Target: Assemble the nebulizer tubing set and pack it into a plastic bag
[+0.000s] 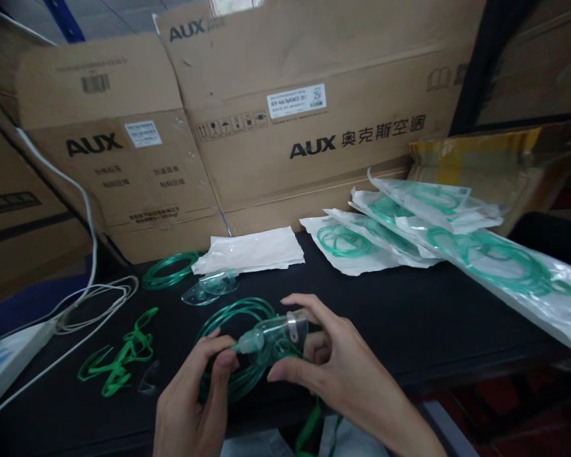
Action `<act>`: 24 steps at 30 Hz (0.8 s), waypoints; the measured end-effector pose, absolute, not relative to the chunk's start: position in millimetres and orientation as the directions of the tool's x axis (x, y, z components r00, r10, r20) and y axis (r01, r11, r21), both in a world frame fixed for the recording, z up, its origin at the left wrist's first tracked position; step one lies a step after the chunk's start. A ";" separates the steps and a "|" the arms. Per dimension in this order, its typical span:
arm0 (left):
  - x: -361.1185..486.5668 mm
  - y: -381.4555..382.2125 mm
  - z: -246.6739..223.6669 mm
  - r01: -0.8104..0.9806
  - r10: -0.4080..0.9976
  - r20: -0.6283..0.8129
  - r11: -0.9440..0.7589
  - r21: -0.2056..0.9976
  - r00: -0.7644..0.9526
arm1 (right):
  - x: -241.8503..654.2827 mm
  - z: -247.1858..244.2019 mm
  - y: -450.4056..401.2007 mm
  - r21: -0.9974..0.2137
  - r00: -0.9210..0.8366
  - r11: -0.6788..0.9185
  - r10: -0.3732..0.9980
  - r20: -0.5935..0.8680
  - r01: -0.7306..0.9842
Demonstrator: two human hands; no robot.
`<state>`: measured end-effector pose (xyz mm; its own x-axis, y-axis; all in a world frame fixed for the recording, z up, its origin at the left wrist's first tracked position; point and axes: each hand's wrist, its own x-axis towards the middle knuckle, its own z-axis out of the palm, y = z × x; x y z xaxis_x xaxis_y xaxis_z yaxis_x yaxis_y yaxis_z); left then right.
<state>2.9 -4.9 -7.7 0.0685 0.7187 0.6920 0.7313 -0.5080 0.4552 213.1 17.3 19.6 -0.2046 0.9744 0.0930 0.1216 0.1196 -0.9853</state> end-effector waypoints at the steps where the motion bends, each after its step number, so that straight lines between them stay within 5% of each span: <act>1: 4.1 -5.0 -7.6 0.725 0.739 0.673 -0.470 0.503 0.011 | 212.2 18.5 18.1 -0.994 -0.195 0.069 0.979 0.052 0.086; 10: 13.2 3.5 -1.2 0.709 0.768 0.618 -0.342 0.616 -0.167 | 213.0 13.3 10.1 -0.897 -0.160 0.231 0.970 0.182 0.377; 19: -0.4 8.0 16.7 0.789 0.912 0.331 -0.384 0.480 0.242 | 212.8 -8.0 10.3 -0.723 -0.060 0.307 0.936 0.346 0.619; 24: 6.8 8.2 35.7 0.879 0.959 0.141 -0.282 0.384 0.246 | 214.6 0.0 16.3 -0.711 -0.122 0.310 0.945 0.304 0.632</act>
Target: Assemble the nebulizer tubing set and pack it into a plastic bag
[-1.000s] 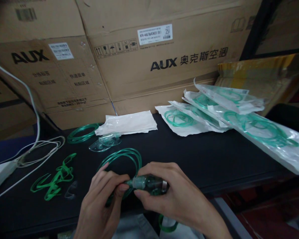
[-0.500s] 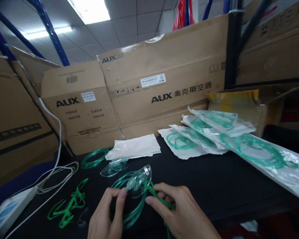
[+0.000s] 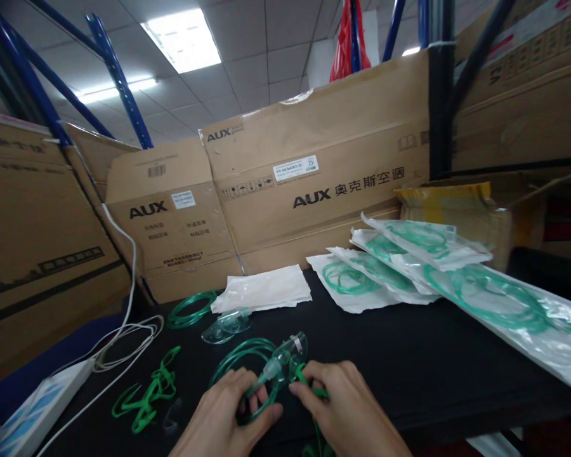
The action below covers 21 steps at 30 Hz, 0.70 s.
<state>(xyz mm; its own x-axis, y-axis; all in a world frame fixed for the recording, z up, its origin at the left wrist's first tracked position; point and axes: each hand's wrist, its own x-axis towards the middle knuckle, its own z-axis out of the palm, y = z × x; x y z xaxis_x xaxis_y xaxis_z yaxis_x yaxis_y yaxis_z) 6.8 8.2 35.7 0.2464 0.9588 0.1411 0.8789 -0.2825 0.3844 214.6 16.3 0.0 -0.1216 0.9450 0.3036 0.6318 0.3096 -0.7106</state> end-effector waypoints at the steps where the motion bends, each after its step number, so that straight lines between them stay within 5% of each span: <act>1: 10.0 8.9 37.0 0.886 0.962 0.128 -0.273 0.375 0.242 | 215.6 1.9 17.2 -0.726 -0.124 0.304 0.948 0.292 0.617; 5: 24.0 14.5 30.7 0.902 0.970 0.178 -0.222 0.369 0.166 | 217.2 5.1 18.7 -0.822 -0.085 0.294 0.953 0.291 0.487; 12: 63.7 19.0 15.6 0.796 0.873 0.486 -0.275 0.540 -0.028 | 214.4 6.7 15.5 -0.903 -0.011 0.287 0.954 0.300 0.321; 17: 93.9 17.8 16.8 0.808 0.839 0.544 -0.337 0.483 0.024 | 216.3 12.6 11.1 -0.953 -0.004 0.263 0.964 0.266 0.151; 21: 108.5 13.7 4.7 0.761 0.765 0.618 -0.508 0.404 0.182 | 214.5 18.4 12.6 -0.944 0.035 0.231 0.969 0.245 0.236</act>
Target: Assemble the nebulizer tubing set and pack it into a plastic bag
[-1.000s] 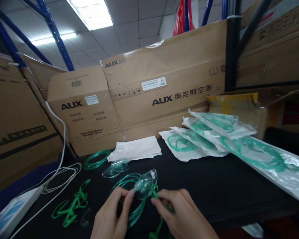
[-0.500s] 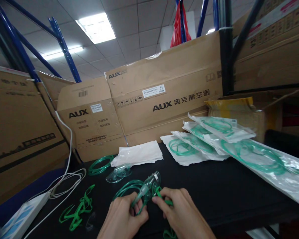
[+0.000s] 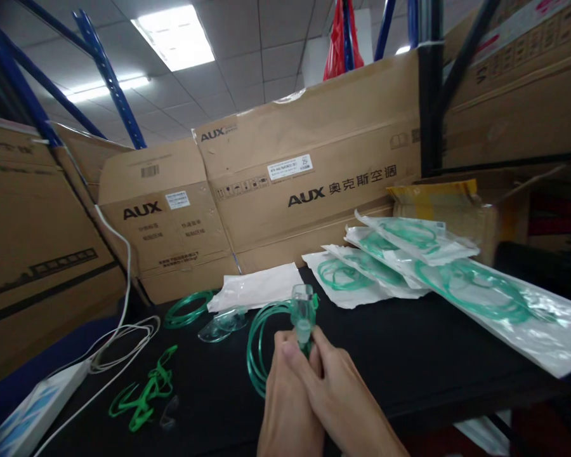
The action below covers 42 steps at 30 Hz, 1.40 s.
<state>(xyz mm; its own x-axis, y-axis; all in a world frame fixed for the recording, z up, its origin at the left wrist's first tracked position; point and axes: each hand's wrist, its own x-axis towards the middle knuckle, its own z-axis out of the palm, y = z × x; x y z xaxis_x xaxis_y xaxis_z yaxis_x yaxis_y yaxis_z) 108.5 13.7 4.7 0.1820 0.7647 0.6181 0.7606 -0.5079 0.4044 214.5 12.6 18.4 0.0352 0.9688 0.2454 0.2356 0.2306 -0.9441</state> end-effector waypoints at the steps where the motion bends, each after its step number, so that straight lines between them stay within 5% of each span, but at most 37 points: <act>1: 110.3 11.6 1.9 0.747 0.758 0.617 -0.533 0.398 0.213 | 214.9 18.5 14.0 -0.944 0.047 0.221 0.970 0.239 0.247; 8: 79.8 -0.8 30.2 0.646 0.757 0.559 -0.619 0.446 0.338 | 230.3 12.3 25.5 -0.950 0.145 0.245 0.951 0.274 0.193; 13: 34.2 7.0 51.4 0.725 0.798 0.593 -0.346 0.596 -0.106 | 231.9 14.8 25.7 -0.968 0.025 0.212 0.976 0.217 0.136; 19: 25.4 17.5 45.1 0.667 0.970 0.217 -0.234 0.708 0.110 | 232.6 13.9 24.3 -0.961 0.117 0.200 0.967 0.225 0.188; 24: 33.0 15.9 42.8 0.601 0.969 0.241 -0.221 0.768 0.049 | 223.2 23.4 19.0 -0.978 -0.075 0.201 0.976 0.205 -0.052; 30: 33.5 15.1 28.6 0.494 0.978 0.209 -0.186 0.850 0.007 | 209.1 15.5 20.9 -0.944 -0.008 0.164 0.985 0.174 -0.287; 42: 36.5 18.9 25.5 0.700 0.925 0.341 -0.355 0.619 0.167 | 219.9 17.1 18.4 -0.985 -0.073 0.098 0.991 0.109 -0.139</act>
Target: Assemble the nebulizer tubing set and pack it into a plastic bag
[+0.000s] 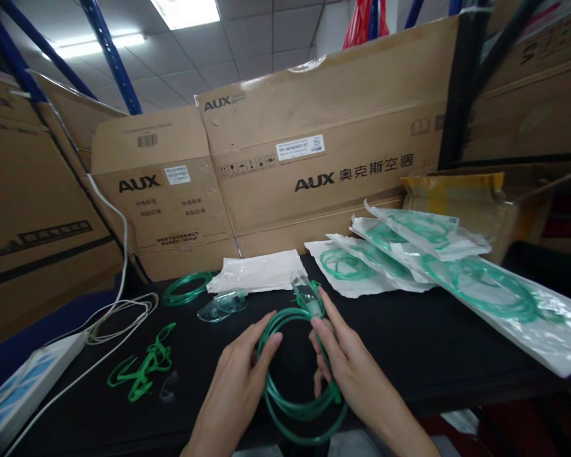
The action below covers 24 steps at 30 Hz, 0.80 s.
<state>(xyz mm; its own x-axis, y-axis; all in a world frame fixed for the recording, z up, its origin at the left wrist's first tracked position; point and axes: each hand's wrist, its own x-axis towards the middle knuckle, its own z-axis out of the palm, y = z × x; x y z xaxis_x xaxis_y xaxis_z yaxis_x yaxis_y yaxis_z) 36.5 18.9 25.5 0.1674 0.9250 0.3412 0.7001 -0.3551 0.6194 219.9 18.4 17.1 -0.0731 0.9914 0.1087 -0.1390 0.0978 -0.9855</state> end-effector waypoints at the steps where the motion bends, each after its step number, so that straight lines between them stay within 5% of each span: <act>1: 36.2 19.6 30.8 0.740 0.928 0.327 -0.346 0.577 0.178 | 220.8 16.5 19.2 -0.986 -0.054 0.110 0.992 0.117 -0.122; 6: 38.3 35.0 75.1 0.890 0.904 0.362 -0.343 0.299 0.227 | 225.6 13.0 23.9 -0.991 0.054 0.130 0.990 0.128 -0.041; 10: 53.1 73.8 104.7 0.931 0.889 0.315 -0.363 0.045 0.332 | 228.5 12.3 26.3 -0.992 -0.031 0.105 0.994 0.108 -0.069; 19: 100.1 187.2 91.7 0.945 0.946 0.013 -0.325 -0.036 0.325 | 227.6 16.1 28.6 -0.991 -0.077 0.095 0.992 0.103 -0.095; 24: 107.4 201.9 72.9 0.948 0.951 -0.020 -0.308 -0.081 0.307 | 227.2 18.7 27.3 -0.991 -0.105 0.092 0.989 0.102 -0.094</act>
<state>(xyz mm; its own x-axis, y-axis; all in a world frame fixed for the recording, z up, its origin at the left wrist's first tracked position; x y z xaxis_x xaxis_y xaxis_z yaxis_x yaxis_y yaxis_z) 107.4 201.9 72.9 0.3073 0.9514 -0.0201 0.9480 -0.3079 -0.0808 227.2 27.3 18.7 -0.1052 0.9892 0.1020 -0.0945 0.0921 -0.9913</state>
